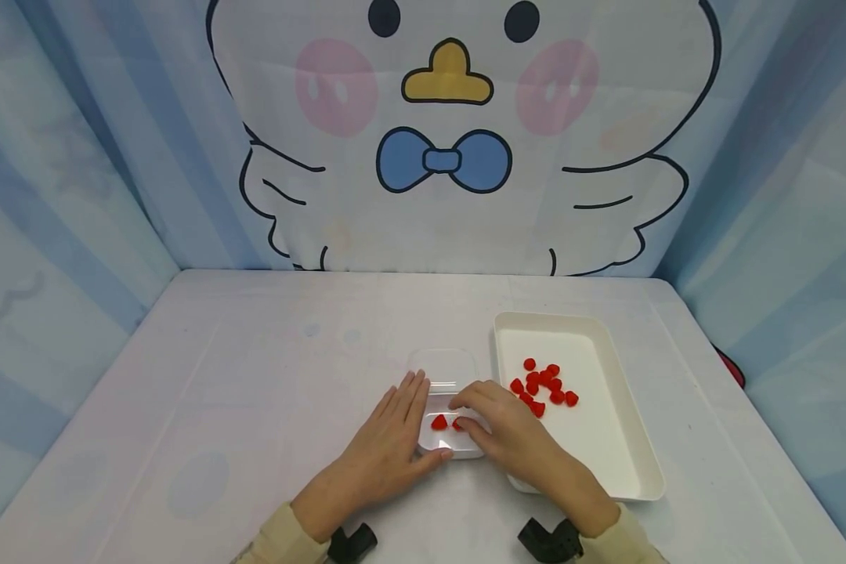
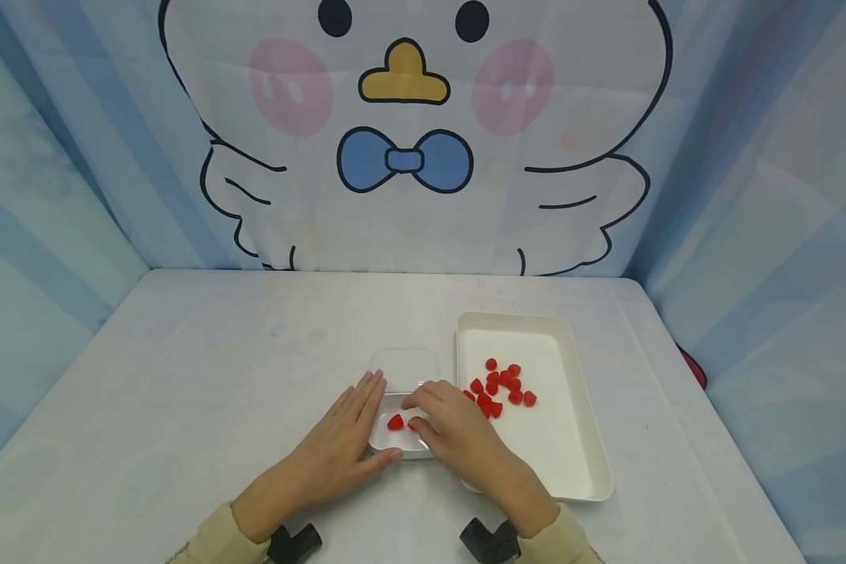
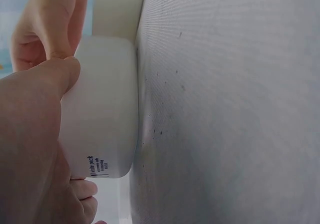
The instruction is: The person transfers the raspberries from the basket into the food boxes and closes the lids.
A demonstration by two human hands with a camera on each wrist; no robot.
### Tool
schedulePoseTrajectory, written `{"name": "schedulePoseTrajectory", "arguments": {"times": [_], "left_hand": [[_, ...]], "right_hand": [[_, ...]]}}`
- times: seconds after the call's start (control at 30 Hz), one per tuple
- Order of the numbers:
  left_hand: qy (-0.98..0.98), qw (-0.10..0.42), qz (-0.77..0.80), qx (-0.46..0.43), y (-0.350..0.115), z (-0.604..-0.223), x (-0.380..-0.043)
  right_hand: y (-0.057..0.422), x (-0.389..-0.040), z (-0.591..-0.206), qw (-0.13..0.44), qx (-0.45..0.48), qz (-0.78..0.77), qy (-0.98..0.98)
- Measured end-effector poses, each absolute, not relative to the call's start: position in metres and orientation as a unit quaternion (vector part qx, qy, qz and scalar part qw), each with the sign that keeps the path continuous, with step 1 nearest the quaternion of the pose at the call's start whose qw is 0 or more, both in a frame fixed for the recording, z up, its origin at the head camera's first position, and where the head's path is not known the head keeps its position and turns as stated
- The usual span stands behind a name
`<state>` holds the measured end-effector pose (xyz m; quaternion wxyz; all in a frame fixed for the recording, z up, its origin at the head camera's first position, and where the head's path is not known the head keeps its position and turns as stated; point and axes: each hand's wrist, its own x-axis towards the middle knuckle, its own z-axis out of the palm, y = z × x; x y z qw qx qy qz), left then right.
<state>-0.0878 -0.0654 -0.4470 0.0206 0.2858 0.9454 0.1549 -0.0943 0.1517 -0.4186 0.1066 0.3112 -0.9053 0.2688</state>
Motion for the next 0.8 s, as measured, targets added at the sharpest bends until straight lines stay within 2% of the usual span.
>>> {"name": "schedulePoseTrajectory", "arguments": {"times": [0.47,0.67,0.8], "left_hand": [[0.947,0.034,0.162,0.274,-0.065,-0.446,-0.087],[0.949,0.046,0.162,0.266,-0.063,-0.444,-0.087],[0.95,0.05,0.161,0.262,-0.062,-0.443,-0.087]], "right_hand": [[0.171,-0.102,-0.412,0.136,0.298,0.317,-0.89],[0.188,-0.106,-0.404,0.157,0.263,0.31,-0.9],[0.201,-0.109,-0.4,0.151,0.225,0.302,-0.914]]}}
